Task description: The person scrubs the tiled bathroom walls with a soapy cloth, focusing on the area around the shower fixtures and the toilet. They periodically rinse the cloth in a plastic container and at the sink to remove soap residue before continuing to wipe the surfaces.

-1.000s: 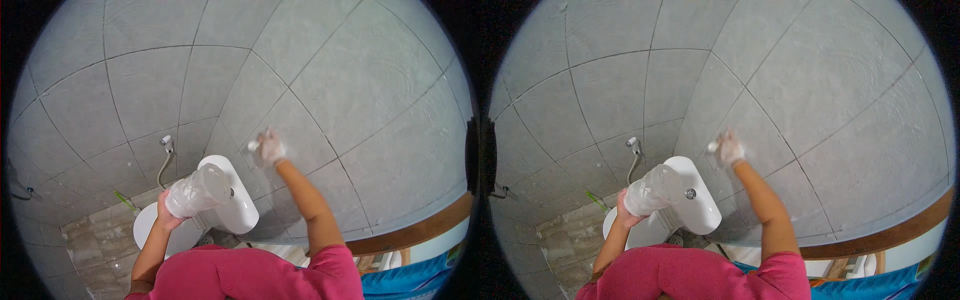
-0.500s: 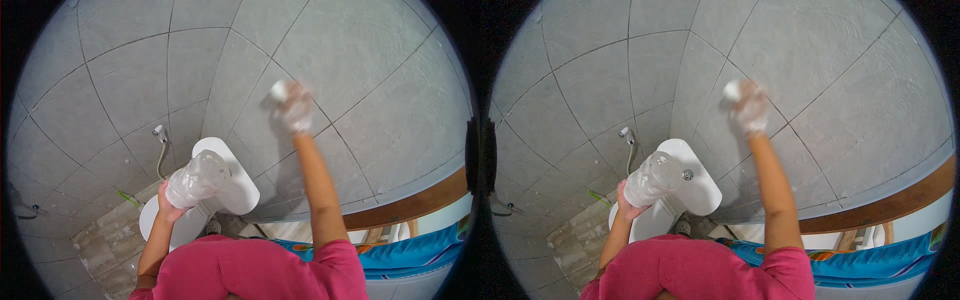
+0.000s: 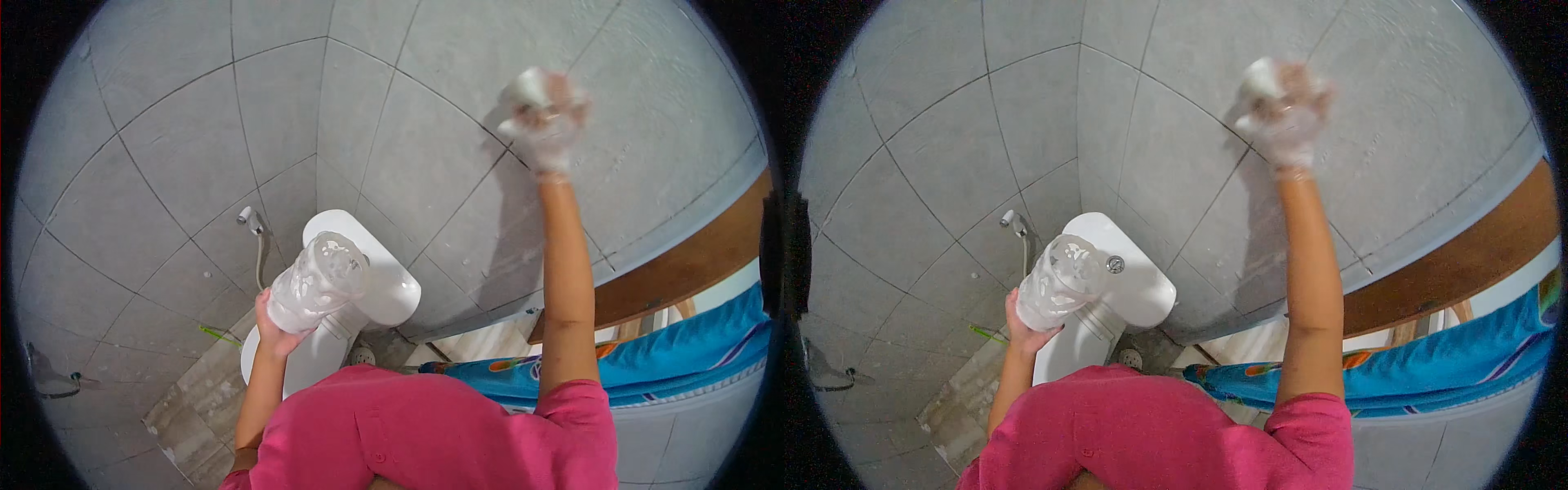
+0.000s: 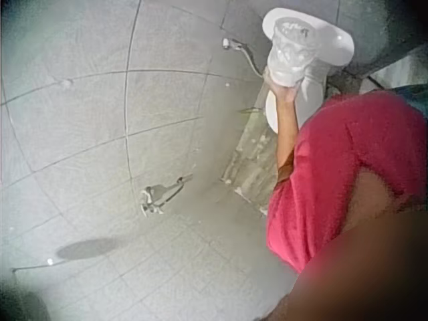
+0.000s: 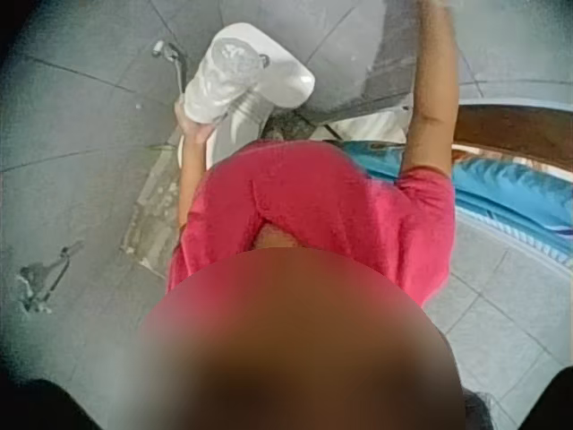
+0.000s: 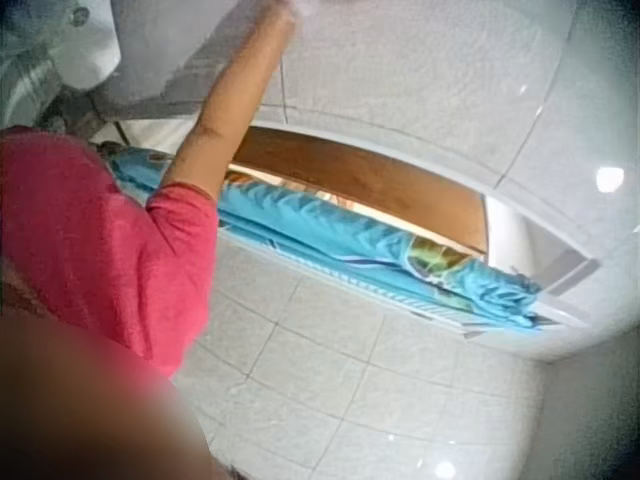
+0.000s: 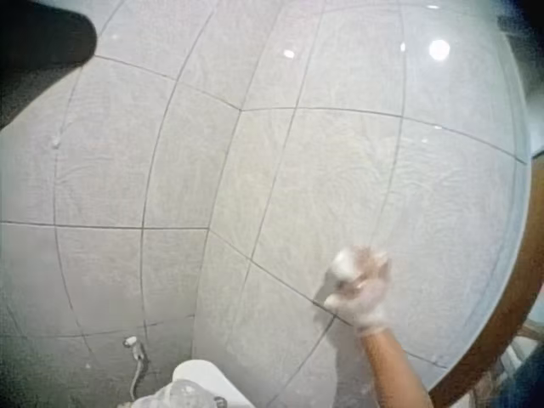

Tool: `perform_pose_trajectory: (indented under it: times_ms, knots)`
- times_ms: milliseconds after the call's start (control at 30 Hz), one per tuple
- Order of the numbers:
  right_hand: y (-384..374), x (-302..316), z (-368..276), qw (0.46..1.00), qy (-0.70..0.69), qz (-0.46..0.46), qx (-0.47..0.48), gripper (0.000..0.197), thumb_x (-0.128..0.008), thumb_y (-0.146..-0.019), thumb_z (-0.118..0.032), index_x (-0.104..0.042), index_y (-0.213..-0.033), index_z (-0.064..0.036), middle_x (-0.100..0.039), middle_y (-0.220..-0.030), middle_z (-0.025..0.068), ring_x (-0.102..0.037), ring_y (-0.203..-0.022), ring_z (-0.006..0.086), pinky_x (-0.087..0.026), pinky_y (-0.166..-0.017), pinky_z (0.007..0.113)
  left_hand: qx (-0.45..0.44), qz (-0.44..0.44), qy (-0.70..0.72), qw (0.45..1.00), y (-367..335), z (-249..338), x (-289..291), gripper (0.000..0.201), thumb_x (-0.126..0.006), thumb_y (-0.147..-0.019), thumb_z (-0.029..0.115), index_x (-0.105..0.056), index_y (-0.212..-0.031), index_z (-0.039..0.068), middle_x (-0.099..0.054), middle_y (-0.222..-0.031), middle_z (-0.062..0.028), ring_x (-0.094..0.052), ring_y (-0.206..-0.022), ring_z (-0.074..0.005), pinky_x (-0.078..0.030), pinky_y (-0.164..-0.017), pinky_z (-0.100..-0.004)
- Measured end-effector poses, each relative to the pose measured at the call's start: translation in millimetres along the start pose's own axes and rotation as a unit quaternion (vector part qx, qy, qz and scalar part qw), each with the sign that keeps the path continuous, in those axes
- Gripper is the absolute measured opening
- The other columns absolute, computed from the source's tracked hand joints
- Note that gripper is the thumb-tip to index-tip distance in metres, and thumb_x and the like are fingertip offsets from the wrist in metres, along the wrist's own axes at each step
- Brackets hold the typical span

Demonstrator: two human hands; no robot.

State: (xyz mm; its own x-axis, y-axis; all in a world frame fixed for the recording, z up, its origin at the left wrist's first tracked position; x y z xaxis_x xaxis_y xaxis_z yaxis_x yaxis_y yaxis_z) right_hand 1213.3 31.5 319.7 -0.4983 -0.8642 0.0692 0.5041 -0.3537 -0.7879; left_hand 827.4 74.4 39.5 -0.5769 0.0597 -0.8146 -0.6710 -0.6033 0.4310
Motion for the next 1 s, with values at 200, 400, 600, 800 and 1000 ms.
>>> perform_pose_trajectory:
  times_ms: [200,400,600,800,1000]
  knots:
    - [60,35,-10,0.985,0.087,-0.058,-0.136,0.047,-0.054,-0.076,-0.034,-0.047,-0.118,-0.0130,-0.047,-0.108,0.0072,-0.043,-0.105,0.0265,-0.025,-0.093,0.046,0.024,-0.045,-0.012,0.999,-5,-6,6,0.058,-0.035,-0.073,0.059,-0.047,-0.116,0.023,-0.052,-0.115,-0.0016,-0.051,-0.099,-0.0252,-0.042,-0.063,-0.0418]
    - [205,45,-152,0.787,-0.274,-0.525,-0.171,0.030,-0.049,-0.074,-0.019,-0.055,-0.103,-0.0126,-0.052,-0.106,0.0103,-0.049,-0.097,0.0267,-0.032,-0.091,0.037,0.038,-0.052,-0.020,0.998,-2,-9,-3,0.058,-0.035,-0.074,0.058,-0.047,-0.117,0.021,-0.052,-0.115,-0.0024,-0.051,-0.100,-0.0258,-0.043,-0.066,-0.0431]
    - [187,55,-118,0.880,-0.170,-0.444,-0.014,0.045,-0.052,-0.071,-0.027,-0.050,-0.116,-0.0170,-0.053,-0.102,0.0082,-0.047,-0.100,0.0232,-0.027,-0.089,0.044,0.032,-0.080,-0.018,0.996,3,-10,-4,0.059,-0.036,-0.073,0.058,-0.047,-0.118,0.021,-0.050,-0.118,-0.0024,-0.051,-0.101,-0.0256,-0.044,-0.065,-0.0427]
    - [11,73,20,0.965,0.121,-0.086,-0.214,0.052,-0.050,-0.072,-0.045,-0.050,-0.117,-0.0185,-0.043,-0.114,0.0047,-0.031,-0.116,0.0204,-0.015,-0.093,0.047,0.048,-0.036,-0.019,0.998,7,-13,0,0.057,-0.038,-0.072,0.058,-0.047,-0.116,0.022,-0.050,-0.116,-0.0019,-0.051,-0.101,-0.0252,-0.045,-0.063,-0.0420]
    - [21,14,7,0.974,0.080,-0.122,-0.171,0.040,-0.048,-0.077,-0.035,-0.047,-0.113,-0.0159,-0.039,-0.125,0.0078,-0.031,-0.120,0.0231,-0.014,-0.098,0.050,0.073,-0.083,-0.003,0.994,-5,-24,-10,0.058,-0.041,-0.071,0.058,-0.046,-0.117,0.023,-0.051,-0.115,-0.0018,-0.051,-0.098,-0.0264,-0.044,-0.061,-0.0433]
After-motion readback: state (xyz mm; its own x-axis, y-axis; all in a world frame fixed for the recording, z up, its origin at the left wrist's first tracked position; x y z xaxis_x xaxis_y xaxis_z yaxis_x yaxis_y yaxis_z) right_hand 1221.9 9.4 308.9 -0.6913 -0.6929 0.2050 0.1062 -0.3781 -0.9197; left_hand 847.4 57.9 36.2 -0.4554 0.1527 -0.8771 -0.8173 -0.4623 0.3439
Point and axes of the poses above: each hand's wrist, its own y-axis away from the middle knuckle, its own x-axis out of the back of the hand, z = x × y, the point moved 3 cm from there along -y, towards the middle knuckle
